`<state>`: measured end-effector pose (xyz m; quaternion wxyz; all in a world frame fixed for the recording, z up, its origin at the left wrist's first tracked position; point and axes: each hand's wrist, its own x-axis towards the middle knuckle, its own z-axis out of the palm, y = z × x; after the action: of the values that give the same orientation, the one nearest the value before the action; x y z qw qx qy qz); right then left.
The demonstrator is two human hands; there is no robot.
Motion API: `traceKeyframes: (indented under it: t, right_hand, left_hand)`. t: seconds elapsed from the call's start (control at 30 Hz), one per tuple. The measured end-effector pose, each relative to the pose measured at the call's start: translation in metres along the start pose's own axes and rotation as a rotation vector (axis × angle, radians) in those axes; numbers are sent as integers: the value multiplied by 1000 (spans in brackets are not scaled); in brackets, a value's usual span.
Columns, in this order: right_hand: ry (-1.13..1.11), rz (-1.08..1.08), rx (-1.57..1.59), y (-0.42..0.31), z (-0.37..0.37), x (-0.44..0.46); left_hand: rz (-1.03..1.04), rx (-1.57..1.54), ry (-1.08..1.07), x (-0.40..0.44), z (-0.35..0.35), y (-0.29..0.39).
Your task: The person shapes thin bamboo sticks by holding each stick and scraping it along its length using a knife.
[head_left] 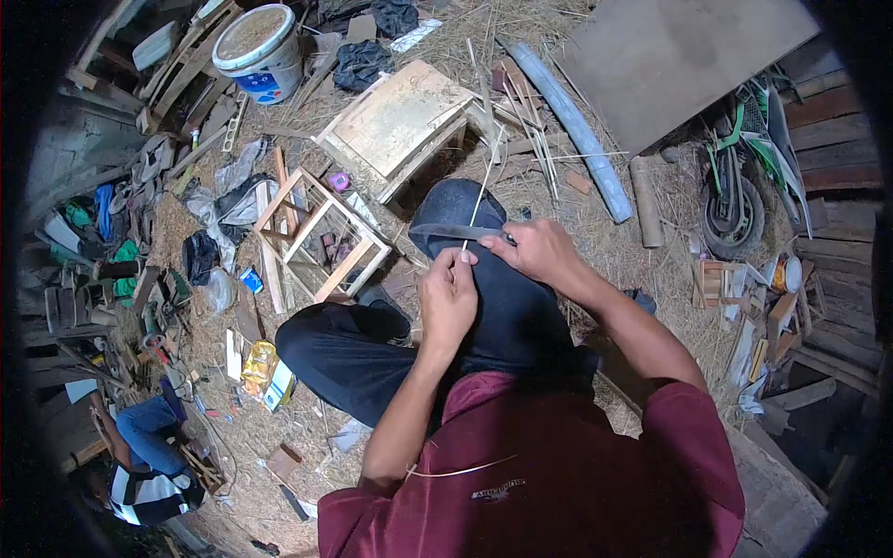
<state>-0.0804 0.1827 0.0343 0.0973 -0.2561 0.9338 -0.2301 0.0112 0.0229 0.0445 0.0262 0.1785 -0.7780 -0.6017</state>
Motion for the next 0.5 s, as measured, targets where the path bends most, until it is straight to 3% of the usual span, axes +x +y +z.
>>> traceKeyframes:
  t: [0.17, 0.27, 0.4, 0.5]
  right_hand:
    - [23, 53, -32, 2, 0, 1]
    - [50, 78, -3, 8, -1, 1]
    - [74, 101, 20, 8, -4, -2]
    - [34, 42, 22, 8, -4, -1]
  left_hand:
    - [-35, 77, 10, -26, -4, -7]
    - [65, 54, 36, -47, -8, -25]
    - [-56, 22, 2, -76, -23, -31]
    - [48, 114, 29, -62, -19, -29]
